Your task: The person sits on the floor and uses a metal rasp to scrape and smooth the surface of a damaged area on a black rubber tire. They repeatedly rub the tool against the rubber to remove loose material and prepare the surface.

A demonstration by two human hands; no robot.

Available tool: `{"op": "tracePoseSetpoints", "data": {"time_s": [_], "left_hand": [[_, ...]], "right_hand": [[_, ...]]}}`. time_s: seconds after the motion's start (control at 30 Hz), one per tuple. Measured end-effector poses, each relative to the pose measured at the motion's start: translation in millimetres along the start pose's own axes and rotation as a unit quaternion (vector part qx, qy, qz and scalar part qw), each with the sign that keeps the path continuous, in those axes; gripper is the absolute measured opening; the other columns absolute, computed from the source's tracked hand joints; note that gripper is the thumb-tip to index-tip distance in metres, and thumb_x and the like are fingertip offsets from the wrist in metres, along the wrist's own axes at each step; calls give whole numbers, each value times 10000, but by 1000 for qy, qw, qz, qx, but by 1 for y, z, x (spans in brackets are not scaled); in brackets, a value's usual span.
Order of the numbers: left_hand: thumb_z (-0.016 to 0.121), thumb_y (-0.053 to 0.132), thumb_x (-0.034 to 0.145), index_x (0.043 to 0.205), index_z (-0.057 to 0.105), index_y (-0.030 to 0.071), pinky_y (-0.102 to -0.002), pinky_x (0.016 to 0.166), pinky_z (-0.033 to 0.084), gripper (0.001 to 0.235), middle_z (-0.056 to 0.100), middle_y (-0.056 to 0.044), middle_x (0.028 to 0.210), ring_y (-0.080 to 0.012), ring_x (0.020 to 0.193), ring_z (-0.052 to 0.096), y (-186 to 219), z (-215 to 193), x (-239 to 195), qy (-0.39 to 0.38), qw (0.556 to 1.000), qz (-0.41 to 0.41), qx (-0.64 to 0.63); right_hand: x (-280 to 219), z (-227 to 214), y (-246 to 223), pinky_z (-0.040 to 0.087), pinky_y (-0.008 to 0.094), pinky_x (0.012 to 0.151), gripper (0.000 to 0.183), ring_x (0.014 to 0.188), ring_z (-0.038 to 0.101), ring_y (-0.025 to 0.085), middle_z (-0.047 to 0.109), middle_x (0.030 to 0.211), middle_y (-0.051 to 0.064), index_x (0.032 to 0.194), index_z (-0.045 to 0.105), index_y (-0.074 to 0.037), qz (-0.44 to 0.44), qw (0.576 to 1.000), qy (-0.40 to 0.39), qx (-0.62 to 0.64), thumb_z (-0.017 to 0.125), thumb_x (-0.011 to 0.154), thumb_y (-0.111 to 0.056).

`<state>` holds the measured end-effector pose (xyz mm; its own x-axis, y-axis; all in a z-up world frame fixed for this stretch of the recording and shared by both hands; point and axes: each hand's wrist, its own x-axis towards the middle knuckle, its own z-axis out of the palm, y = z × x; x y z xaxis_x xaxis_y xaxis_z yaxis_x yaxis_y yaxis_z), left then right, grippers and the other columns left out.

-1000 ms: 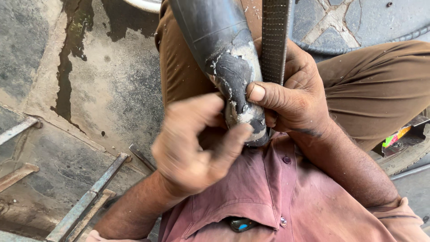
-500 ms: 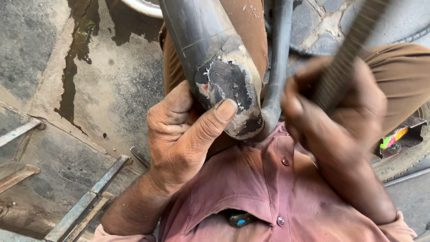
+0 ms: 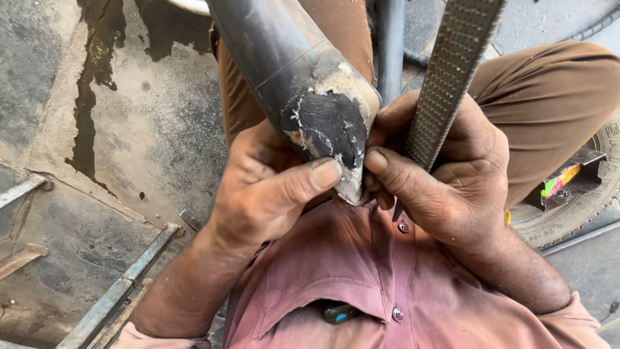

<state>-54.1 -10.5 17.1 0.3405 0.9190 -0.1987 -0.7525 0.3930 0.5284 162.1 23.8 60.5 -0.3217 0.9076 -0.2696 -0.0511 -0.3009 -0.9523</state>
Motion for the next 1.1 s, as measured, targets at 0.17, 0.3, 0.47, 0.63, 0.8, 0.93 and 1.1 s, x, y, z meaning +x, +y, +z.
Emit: {"op": "tracePoseSetpoints", "data": {"time_s": [0.17, 0.3, 0.47, 0.63, 0.8, 0.93, 1.1], "left_hand": [[714, -68, 1072, 1281, 652, -2, -344, 984, 625, 228, 730, -142, 1150, -194, 1076, 725, -8, -3, 8, 6, 999, -25, -47], [704, -48, 1062, 1239, 653, 5, -308, 847, 648, 191, 738, -124, 1044, -173, 941, 743, -2, 4, 11, 13, 1000, -22, 5], [704, -47, 1072, 1247, 639, -14, -286, 816, 646, 190, 732, -116, 1043, -158, 913, 735, 2, 11, 13, 38, 997, -37, 64], [706, -38, 1081, 1242, 645, -18, -293, 805, 649, 174, 732, -117, 1034, -161, 900, 734, 2, 8, 14, 32, 997, -32, 60], [698, -19, 1103, 1249, 647, -19, -302, 820, 647, 155, 738, -122, 1032, -167, 897, 731, -1, 7, 13, 31, 998, -19, 44], [695, -6, 1106, 1248, 646, -10, -301, 821, 647, 151, 744, -121, 1026, -169, 907, 737, -1, 7, 14, 28, 998, -12, 56], [709, -16, 1056, 1234, 655, -12, -309, 882, 647, 186, 738, -120, 1070, -160, 960, 730, -2, 8, 16, 61, 989, -13, 133]], "right_hand": [[-1, 0, -4, 515, 198, 553, 269, 649, 636, 80, 713, 913, 126, 1292, 566, 42, 27, 999, 10, 39, 661, 1046, -12], [0, 0, -8, 480, 205, 548, 285, 626, 610, 71, 718, 890, 106, 1215, 583, 48, 47, 996, 32, 64, 651, 977, -94], [0, -4, -4, 559, 224, 686, 289, 754, 680, 93, 717, 951, 125, 1232, 574, 65, 1, 999, 8, -32, 710, 1041, -105], [1, 0, 1, 545, 213, 585, 241, 698, 684, 101, 714, 925, 124, 1203, 589, 34, 28, 997, 42, 53, 724, 1021, -47], [6, 7, 0, 557, 228, 538, 247, 693, 686, 126, 676, 943, 139, 1214, 564, 18, 2, 995, 60, 83, 690, 1002, 5], [7, 9, -7, 582, 249, 556, 219, 722, 693, 136, 682, 988, 152, 1173, 549, 28, 20, 994, 89, 59, 637, 972, 25], [6, 8, -13, 558, 210, 579, 204, 677, 668, 104, 687, 936, 150, 1193, 575, 53, -5, 997, 59, -52, 658, 1008, 39]]}}
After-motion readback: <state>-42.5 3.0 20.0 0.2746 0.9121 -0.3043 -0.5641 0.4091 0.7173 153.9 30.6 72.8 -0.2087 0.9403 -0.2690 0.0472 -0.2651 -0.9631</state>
